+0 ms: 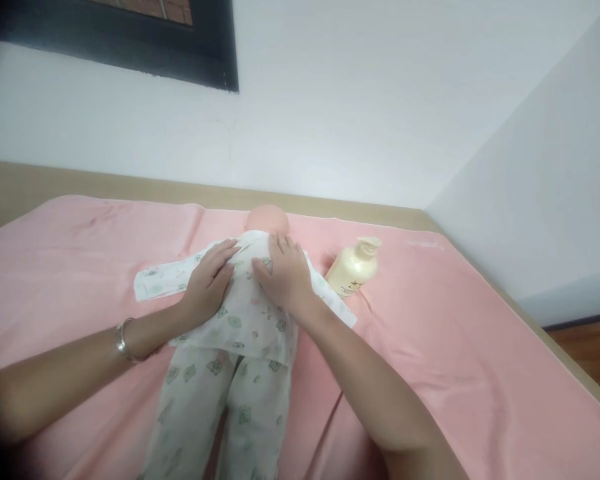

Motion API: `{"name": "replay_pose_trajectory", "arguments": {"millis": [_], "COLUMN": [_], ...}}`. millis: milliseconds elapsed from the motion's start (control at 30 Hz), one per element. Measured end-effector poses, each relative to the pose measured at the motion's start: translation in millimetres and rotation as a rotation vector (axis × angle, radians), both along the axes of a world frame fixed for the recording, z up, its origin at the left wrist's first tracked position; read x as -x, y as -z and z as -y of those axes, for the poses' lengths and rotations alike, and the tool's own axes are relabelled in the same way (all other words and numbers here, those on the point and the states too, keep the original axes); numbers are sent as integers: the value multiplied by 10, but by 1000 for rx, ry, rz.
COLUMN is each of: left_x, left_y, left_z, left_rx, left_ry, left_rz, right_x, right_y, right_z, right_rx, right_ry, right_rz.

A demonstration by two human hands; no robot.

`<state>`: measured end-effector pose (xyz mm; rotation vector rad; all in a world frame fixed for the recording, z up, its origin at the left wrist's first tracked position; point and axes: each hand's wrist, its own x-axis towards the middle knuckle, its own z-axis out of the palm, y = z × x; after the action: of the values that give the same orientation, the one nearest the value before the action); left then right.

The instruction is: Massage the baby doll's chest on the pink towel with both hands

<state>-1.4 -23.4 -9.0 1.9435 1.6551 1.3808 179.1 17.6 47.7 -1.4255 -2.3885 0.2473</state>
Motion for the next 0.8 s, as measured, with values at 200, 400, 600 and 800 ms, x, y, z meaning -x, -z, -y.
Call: {"name": "replay_pose_trajectory", "arguments": {"millis": [200, 400, 600, 800], "left_x": [5, 6, -6, -14], "left_y": [31, 12, -12, -161], "left_z": [1, -14, 26, -25], "left_rx": [-38, 20, -49, 37], "left_ry": [-5, -16, -2, 45], "left_rz": [22, 5, -101, -108], "right_x": [168, 45, 8, 60], "right_y": [129, 59, 91, 77], "right_z": [546, 207, -24, 103], "right_rx": [-191, -83, -44, -135], "right_ry": [-50, -281, 81, 62], "right_rz": [24, -21, -37, 4]}}
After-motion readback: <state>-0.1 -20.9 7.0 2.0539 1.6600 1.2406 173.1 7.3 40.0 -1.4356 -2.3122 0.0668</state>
